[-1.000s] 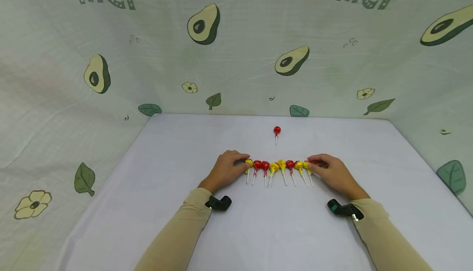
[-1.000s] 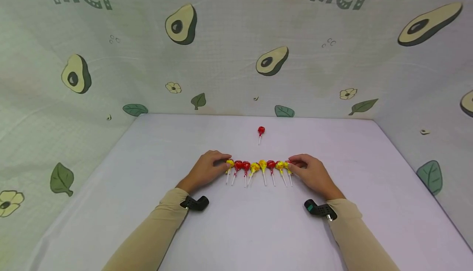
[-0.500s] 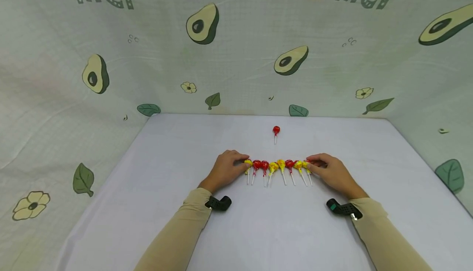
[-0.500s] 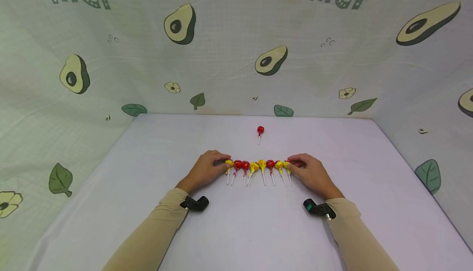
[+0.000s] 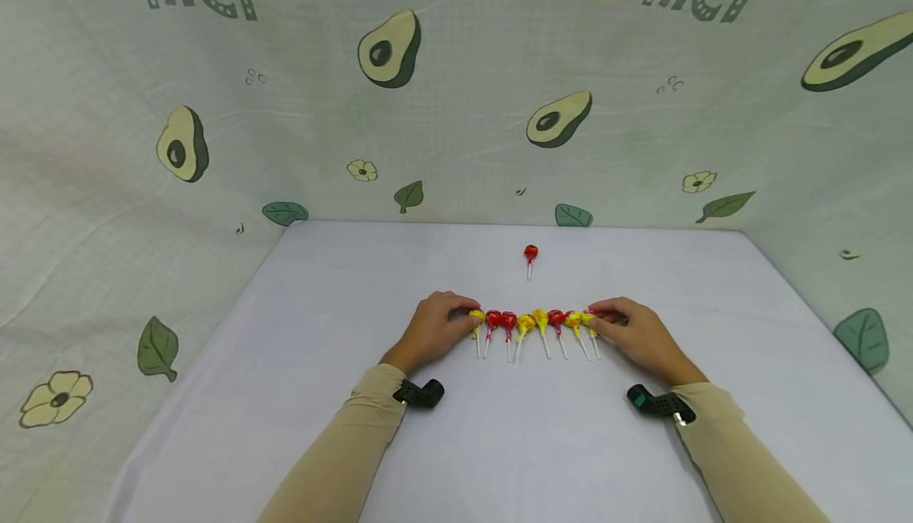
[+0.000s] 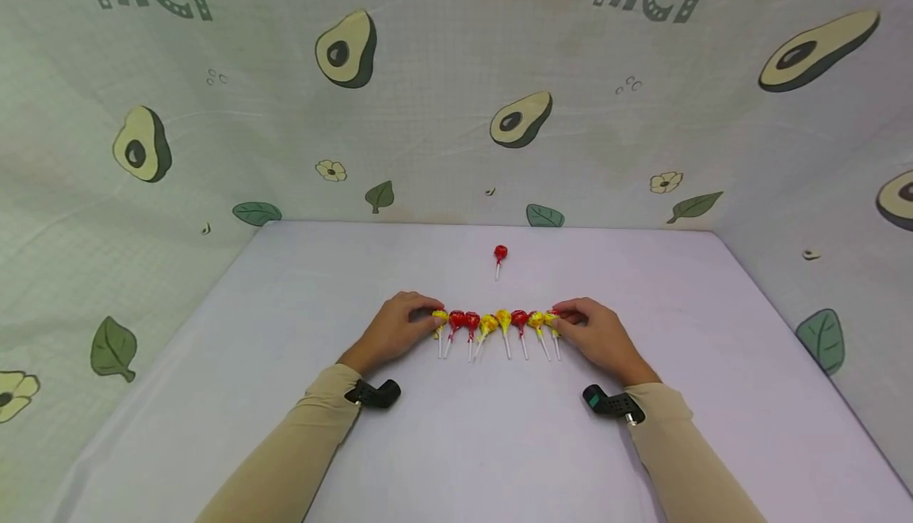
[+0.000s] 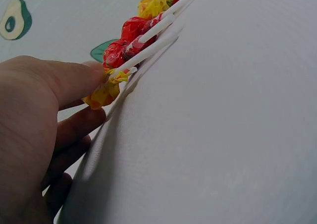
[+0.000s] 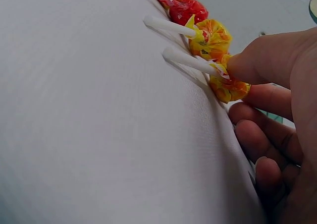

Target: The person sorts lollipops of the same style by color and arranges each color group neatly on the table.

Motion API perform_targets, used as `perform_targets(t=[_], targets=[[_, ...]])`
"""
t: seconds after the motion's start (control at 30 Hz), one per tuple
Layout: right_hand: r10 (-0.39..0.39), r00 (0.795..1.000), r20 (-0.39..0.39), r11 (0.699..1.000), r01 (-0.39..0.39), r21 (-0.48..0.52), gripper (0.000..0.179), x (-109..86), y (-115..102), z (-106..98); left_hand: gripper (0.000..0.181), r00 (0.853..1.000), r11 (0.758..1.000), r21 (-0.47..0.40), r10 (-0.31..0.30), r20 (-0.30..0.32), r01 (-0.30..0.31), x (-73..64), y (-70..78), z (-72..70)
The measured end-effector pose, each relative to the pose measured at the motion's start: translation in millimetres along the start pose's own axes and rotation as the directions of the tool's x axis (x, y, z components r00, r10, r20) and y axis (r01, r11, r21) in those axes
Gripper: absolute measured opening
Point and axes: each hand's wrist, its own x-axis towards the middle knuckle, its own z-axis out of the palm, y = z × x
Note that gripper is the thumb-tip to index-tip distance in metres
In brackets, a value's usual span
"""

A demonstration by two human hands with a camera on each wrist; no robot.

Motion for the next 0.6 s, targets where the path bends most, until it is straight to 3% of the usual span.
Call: perform_targets(t=[0.27, 0.6], targets=[[0.001, 1.000, -0.007, 1.000, -0.001, 0.001, 0.035, 0.4, -0.7, 0.3, 0.028, 1.000, 0.998, -0.062, -0.001, -0.004, 0.000, -1.6, -2.0, -0.3], [0.001, 1.000, -0.011, 1.000, -0.001, -0.004, 0.035, 0.0, -0.8, 0.3, 0.029, 0.998, 0.979, -0.200, -0.054, -0.014, 0.050, -3.0, -2.9, 0.0]])
